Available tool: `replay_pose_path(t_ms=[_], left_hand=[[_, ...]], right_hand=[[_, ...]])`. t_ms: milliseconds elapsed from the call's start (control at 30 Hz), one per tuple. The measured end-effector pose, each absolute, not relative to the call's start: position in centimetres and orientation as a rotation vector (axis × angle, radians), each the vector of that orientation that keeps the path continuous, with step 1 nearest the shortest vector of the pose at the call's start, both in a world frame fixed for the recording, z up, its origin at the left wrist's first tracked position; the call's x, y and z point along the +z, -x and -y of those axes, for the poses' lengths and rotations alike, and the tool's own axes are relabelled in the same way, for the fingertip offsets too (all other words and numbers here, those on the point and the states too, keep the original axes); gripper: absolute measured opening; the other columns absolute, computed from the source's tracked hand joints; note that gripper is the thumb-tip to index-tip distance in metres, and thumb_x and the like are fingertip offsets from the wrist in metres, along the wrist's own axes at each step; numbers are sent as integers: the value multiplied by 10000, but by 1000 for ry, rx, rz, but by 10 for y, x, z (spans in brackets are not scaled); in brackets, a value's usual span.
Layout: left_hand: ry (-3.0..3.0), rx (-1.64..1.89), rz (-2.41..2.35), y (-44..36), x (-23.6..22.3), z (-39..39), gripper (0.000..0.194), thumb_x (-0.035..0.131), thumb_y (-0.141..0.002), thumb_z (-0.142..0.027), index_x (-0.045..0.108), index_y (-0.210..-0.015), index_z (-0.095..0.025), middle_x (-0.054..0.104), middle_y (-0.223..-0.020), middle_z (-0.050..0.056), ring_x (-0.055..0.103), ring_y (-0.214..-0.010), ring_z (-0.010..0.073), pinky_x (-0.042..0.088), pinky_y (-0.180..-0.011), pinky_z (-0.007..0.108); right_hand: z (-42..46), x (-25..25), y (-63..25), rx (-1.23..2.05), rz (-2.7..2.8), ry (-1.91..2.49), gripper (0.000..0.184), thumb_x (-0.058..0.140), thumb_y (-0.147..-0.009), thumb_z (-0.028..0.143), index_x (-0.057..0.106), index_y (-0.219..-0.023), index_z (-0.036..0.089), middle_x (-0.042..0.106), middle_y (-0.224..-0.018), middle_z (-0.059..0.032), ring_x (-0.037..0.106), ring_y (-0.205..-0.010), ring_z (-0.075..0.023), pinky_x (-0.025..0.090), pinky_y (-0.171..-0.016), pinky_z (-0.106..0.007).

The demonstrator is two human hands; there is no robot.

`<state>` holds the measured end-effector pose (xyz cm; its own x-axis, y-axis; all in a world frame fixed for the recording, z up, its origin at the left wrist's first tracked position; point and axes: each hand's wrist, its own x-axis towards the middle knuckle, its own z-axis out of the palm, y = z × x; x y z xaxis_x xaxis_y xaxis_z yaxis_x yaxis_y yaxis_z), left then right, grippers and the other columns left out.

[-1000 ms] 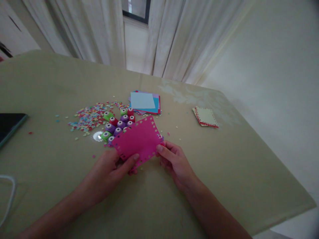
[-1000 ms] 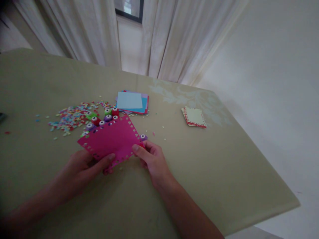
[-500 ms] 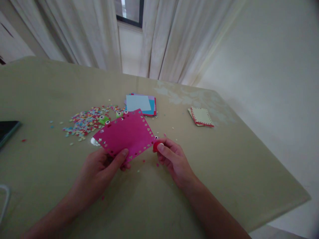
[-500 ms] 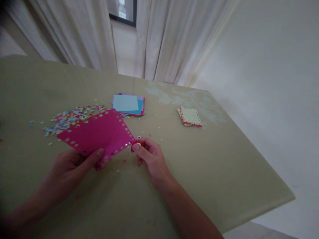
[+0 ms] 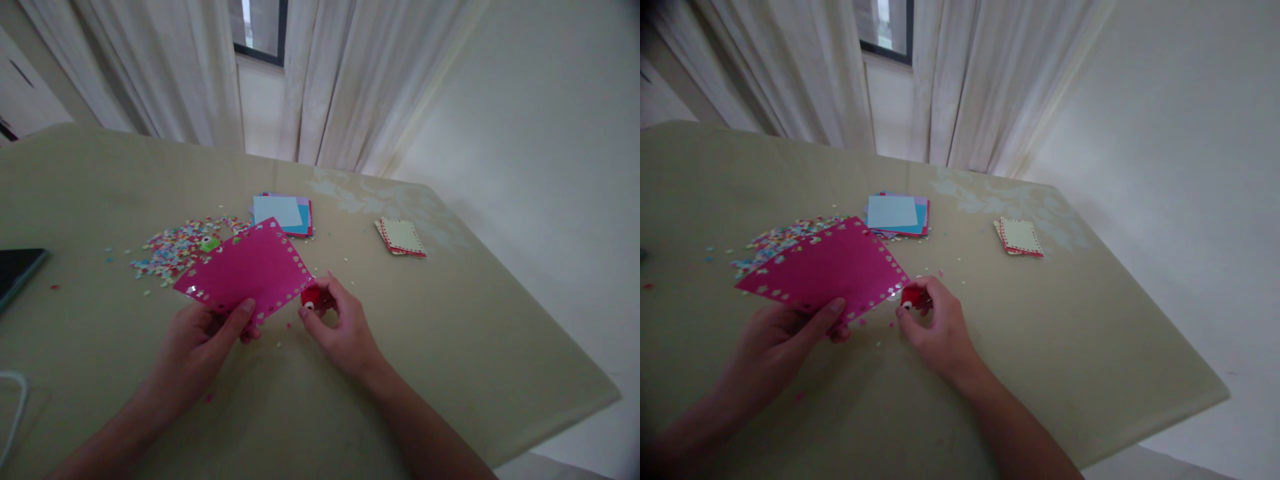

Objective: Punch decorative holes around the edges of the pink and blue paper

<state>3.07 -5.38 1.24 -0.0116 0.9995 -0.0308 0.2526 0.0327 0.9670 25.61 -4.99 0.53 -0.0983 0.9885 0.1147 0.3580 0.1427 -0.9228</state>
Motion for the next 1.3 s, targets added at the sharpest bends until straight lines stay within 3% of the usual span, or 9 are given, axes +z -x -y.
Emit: replay_pose_path(t_ms=[133,367,467,567,633,733,800,900,1300], left_hand=[[-1365,1065,-1436,-30,12,54,352,715,-859,-499,722,-631,-231,740,-565,3,684,-517,171,549,-509,229],[-1367,1068,-1460,-31,16,56,363,714,-842,-508,723,-607,-232,739,-555,5,685,-500,168,545,-494,223],[-1369,1068,-1438,-32,17,56,367,715,-846,-509,719,-608,-230,728,-547,3,682,-500,166,546,-496,221],[-1368,1077,-1437,-32,16,56,362,715,-846,-511,715,-619,-229,726,-548,2,679,-504,166,547,-500,223],[-1372,1077,-1444,-31,15,57,363,713,-845,-518,715,-628,-228,728,-553,3,679,-505,169,545,-497,227],[-1384,1052,-1445,-31,13,57,347,718,-840,-514,714,-651,-223,727,-555,3,677,-500,175,530,-474,232],[-1401,1035,-1424,-33,12,57,331,723,-838,-502,704,-665,-221,724,-560,2,675,-501,176,515,-461,230],[-1432,1022,-1389,-35,10,57,312,714,-855,-480,693,-687,-217,719,-571,1,675,-511,176,507,-461,229],[-1395,1107,-1390,-32,12,54,294,722,-877,-487,691,-751,-223,713,-604,-18,671,-543,165,531,-517,233]], right_hand=[[51,5,-255,868,1783,1337,150,715,-859,184,692,-1003,216,685,-954,-46,614,-816,-192,487,-756,-319],[48,-1,-257,831,1902,1398,174,711,-852,158,756,-1007,222,657,-1079,-74,631,-933,-217,512,-852,-360],[46,-2,-259,785,1903,1381,156,705,-870,160,767,-999,222,661,-1059,-79,635,-999,-237,491,-962,-406],[45,1,-262,774,1831,1365,111,697,-920,219,773,-1000,233,669,-1001,-64,630,-932,-226,434,-1052,-453],[46,4,-264,854,1687,1348,172,633,-1001,339,776,-990,243,668,-933,-50,606,-833,-207,462,-975,-427],[48,11,-266,1049,1437,1261,406,488,-1070,518,780,-1006,243,650,-826,-35,539,-696,-182,460,-725,-342],[49,14,-266,1167,1328,1211,359,598,-1014,549,775,-1001,238,661,-812,-26,525,-658,-168,426,-643,-311],[49,13,-265,1240,1275,1234,248,790,-891,469,760,-897,223,685,-777,-19,569,-672,-171,424,-624,-294],[44,2,-262,1278,1202,1217,257,801,-877,452,771,-924,201,726,-789,-26,633,-711,-169,480,-675,-286]])
